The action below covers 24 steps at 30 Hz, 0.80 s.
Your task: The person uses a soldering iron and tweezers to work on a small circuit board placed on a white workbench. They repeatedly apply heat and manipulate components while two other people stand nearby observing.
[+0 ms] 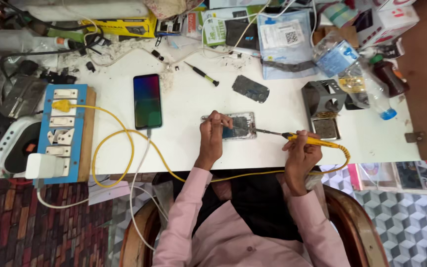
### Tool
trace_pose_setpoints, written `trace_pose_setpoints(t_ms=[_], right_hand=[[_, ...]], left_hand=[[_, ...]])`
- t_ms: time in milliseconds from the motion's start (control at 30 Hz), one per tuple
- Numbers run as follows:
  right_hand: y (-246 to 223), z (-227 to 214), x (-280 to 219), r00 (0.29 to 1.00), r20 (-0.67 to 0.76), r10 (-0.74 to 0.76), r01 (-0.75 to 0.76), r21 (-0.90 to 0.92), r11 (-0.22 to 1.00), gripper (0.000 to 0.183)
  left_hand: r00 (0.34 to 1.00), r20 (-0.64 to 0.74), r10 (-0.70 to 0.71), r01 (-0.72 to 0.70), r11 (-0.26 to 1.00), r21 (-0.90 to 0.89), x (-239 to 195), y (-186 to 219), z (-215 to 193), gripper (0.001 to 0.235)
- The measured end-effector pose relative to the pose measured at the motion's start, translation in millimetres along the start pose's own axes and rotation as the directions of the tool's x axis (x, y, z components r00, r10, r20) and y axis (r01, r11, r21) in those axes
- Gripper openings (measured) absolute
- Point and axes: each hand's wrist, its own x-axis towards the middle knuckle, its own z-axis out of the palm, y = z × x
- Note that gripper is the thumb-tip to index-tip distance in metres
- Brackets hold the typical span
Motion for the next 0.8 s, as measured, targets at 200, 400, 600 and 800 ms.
trace_pose_setpoints(t_ms=[200,400,600,800], right_hand=[[7,3,-6,1.0,0.01,-0.021,0.021,0.021,1.0,0.024],[34,7,14,0.996,-0.086,0.001,0.002,0.038,0.999,0.018],[121,-25,23,0.992,-0.123,-0.01,0.037,0.222,0.974,0.024],[161,-43,45,0.973,-0.13,0.192,-0.193,0.006,0.981,0.029]], left_hand=[[0.999,-0.047,-0.022,0.025,0.998,0.065,-4,1,4,0.048],[0.998,-0.029,-0.06,0.059,0.998,-0.015,19,20,9,0.048],[0.995,-0.087,-0.057,0.046,0.991,-0.129,6,-9,1,0.045],[0.956,-0.148,-0.252,0.249,0.968,-0.034,9,-4,1,0.044]])
